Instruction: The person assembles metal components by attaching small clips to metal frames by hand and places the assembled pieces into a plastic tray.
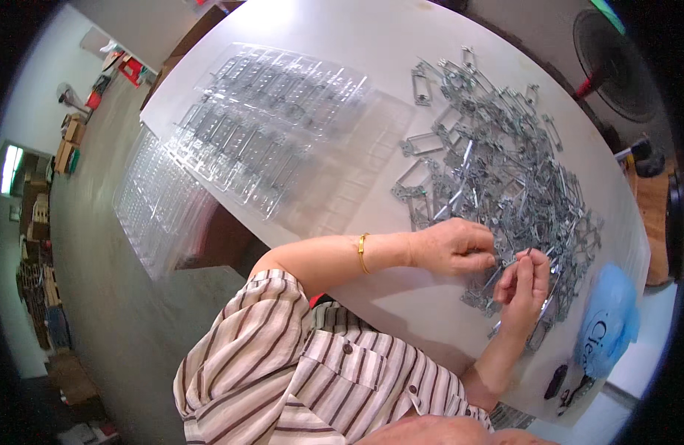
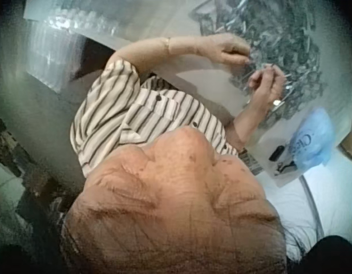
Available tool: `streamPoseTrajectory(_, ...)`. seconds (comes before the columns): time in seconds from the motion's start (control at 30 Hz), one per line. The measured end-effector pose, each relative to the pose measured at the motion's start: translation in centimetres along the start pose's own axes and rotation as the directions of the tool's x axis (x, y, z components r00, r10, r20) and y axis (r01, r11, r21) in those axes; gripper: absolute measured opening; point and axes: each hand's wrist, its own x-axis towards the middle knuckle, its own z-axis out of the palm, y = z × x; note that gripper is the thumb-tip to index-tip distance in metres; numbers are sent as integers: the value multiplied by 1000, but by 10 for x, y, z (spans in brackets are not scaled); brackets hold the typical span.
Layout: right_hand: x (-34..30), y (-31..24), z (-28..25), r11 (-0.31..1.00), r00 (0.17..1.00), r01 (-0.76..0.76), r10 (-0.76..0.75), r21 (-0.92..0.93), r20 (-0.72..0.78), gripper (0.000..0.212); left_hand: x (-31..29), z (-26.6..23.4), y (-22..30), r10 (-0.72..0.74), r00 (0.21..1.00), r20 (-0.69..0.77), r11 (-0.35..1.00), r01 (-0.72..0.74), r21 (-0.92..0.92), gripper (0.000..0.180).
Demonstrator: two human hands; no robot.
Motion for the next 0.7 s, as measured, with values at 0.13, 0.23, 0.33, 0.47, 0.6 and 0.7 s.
streamPoseTrajectory(0.13,-1,5,3,997,999,22,-20,-73,34,15,0,5,-3,81,997,12,995,-82,57,20)
streamPoseTrajectory(0.23,0,8,2,992,999,-9,13,-129,29,13,-1,5,-2,117,993,8,989,-117,92,22)
streamPoseTrajectory(0.33,1,7,4,992,998,1,6,-126,56,14,-1,5,0,139,990,4,984,-139,115,24)
streamPoseTrajectory(0.47,1,8,10,982,999,26,-21,-188,32,13,-3,5,-3,154,988,-12,975,-150,163,25)
streamPoseTrajectory(0.6,0,6,9,982,999,40,-35,-187,30,13,-2,6,-4,171,985,-7,965,-166,201,25)
streamPoseTrajectory(0.7,-2,4,10,978,998,65,-59,-200,35,13,-3,7,-5,179,984,-22,967,-171,186,22)
